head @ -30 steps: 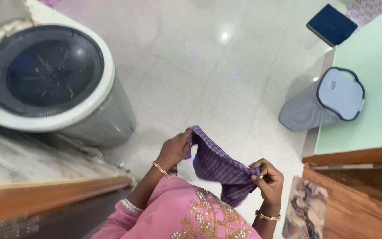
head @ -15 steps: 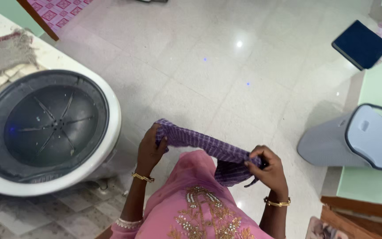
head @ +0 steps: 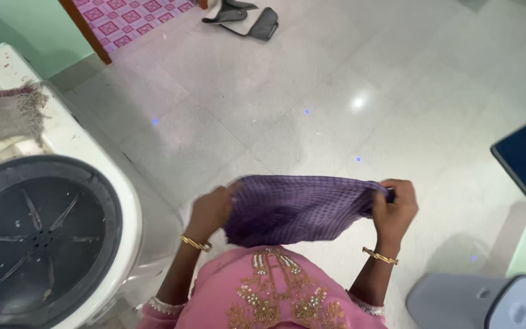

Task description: The person cleans various bathroom fixtures by hand using a cloth, including taps, a handheld shower head, and a washbasin.

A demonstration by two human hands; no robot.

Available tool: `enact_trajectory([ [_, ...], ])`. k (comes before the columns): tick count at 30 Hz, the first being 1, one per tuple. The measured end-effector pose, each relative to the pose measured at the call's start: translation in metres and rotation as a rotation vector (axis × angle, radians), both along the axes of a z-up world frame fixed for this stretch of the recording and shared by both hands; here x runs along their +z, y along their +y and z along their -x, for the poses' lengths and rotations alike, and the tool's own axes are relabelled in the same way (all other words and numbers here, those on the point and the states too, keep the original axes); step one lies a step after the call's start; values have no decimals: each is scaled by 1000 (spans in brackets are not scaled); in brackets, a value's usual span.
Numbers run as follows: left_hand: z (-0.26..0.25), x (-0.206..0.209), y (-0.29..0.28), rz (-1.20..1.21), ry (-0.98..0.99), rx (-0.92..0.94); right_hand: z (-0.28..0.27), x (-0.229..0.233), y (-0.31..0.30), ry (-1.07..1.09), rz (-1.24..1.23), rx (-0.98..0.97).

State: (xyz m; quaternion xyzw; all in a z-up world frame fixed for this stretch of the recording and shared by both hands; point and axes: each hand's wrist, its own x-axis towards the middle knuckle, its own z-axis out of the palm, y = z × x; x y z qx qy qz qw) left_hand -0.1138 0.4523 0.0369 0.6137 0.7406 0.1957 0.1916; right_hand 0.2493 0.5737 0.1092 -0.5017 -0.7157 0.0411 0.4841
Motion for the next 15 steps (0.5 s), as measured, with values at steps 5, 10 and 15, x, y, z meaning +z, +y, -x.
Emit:
enact_trajectory([
  [5,-52,-12,47,128,-173,-334,13,-20,107,112,47,-98],
  [10,-38,-30,87,259,-275,-255,71,-23,185,220,102,56],
  [15,25,-58,134,59,-265,116,156,-23,257,220,99,218],
])
